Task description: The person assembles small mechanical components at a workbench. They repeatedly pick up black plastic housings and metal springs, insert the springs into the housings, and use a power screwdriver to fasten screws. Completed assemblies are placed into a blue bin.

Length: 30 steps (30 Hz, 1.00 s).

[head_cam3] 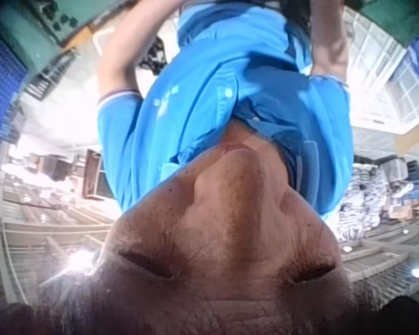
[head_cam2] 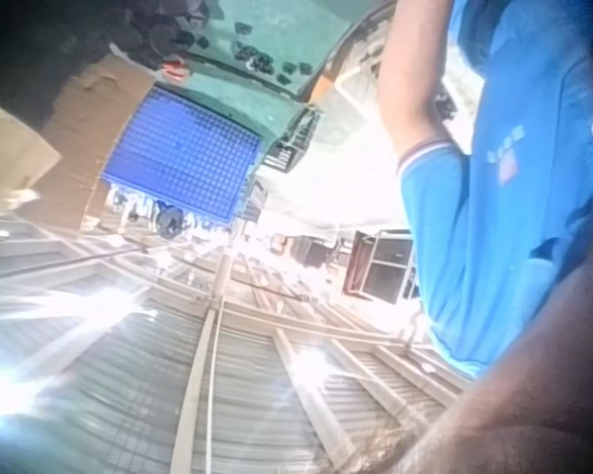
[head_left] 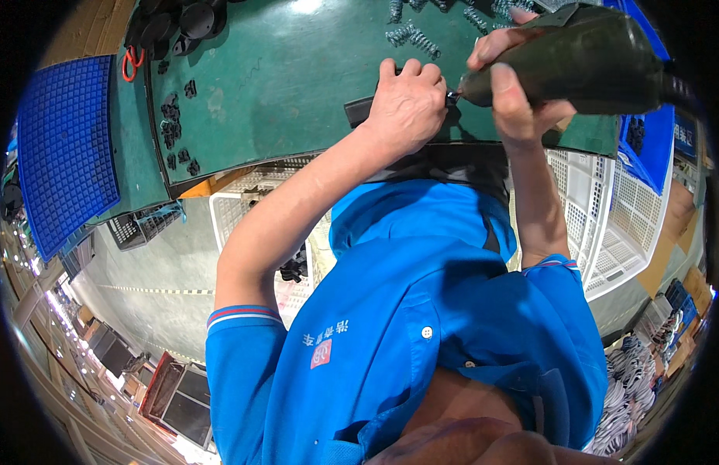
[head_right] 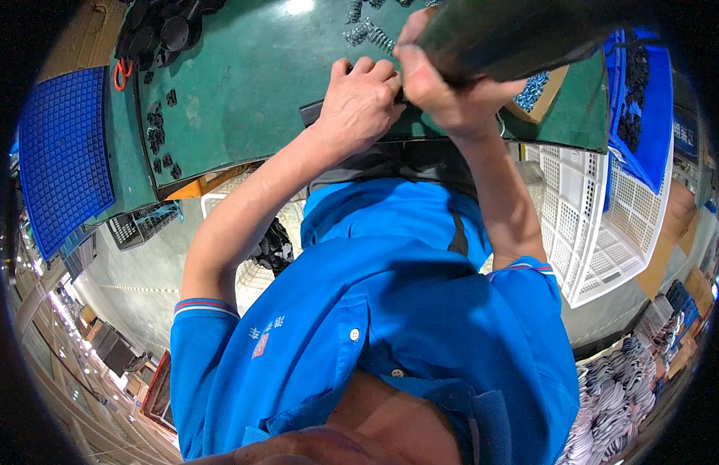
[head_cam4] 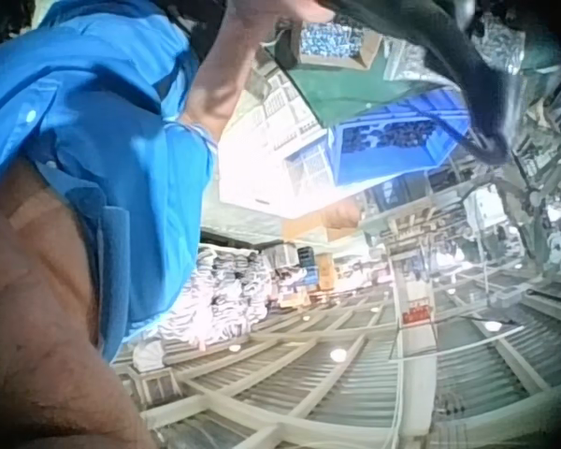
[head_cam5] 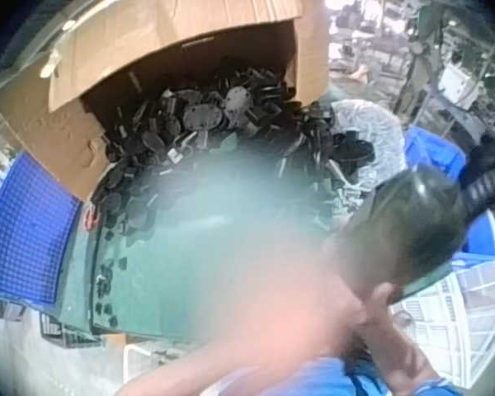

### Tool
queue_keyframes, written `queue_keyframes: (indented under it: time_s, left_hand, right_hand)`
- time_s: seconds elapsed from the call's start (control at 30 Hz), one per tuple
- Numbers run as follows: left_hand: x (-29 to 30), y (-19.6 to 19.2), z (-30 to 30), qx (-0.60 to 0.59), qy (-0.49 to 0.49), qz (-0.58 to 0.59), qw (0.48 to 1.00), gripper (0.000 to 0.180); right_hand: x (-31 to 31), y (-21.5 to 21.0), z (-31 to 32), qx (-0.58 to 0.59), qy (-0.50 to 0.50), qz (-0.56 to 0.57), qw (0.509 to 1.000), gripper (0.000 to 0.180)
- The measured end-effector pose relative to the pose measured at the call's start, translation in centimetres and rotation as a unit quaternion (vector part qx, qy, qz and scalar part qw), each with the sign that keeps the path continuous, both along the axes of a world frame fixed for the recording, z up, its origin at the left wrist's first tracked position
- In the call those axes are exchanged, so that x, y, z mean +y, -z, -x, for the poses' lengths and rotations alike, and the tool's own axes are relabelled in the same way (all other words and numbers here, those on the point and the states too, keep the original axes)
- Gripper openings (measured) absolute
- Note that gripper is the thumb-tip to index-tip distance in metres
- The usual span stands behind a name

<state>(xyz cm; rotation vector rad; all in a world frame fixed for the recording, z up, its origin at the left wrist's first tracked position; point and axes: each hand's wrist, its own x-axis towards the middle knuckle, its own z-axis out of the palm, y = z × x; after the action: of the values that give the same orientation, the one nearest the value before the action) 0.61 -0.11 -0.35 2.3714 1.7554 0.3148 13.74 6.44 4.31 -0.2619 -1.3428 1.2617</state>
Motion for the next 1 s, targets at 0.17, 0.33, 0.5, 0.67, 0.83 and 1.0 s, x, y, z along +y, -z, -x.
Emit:
queue_keyframes:
  time_s: [0.17, 0.33, 0.5, 0.67, 0.83, 1.0]
  left_hand:
    - [-0.1, 0.4, -0.2, -0.018, 0.001, -0.031, 0.999, 0.017]
    - [-0.1, 0.7, 0.1, -0.035, 0.027, -0.045, 0.998, 0.022]
    - [-0.2, -0.4, 0.0, -0.034, 0.006, -0.014, 0.999, 0.031]
    - [-0.4, -1.0, -0.1, -0.033, -0.009, 0.011, 0.999, 0.04]
    - [0.2, -0.8, -0.4, -0.034, -0.029, 0.02, 0.999, 0.036]
    - [-2.9, -4.5, 1.8, -0.104, -0.081, -0.049, 0.99, 0.037]
  right_hand:
    - [0.2, 1.1, -0.3, -0.135, -0.007, -0.073, 0.988, 0.054]
    - [-0.2, 2.0, -1.4, -0.158, -0.068, 0.067, 0.983, 0.064]
    - [1.9, -2.3, -3.5, -0.006, -0.101, 0.024, 0.995, 0.068]
    - [4.3, -5.4, -13.8, -0.131, 0.32, 0.148, 0.927, 0.035]
    - [8.3, 4.0, -25.6, -0.641, 0.421, 0.126, 0.629, 0.055]
    - [6.4, -0.9, -22.0, -0.62, 0.456, -0.094, 0.631, 0.035]
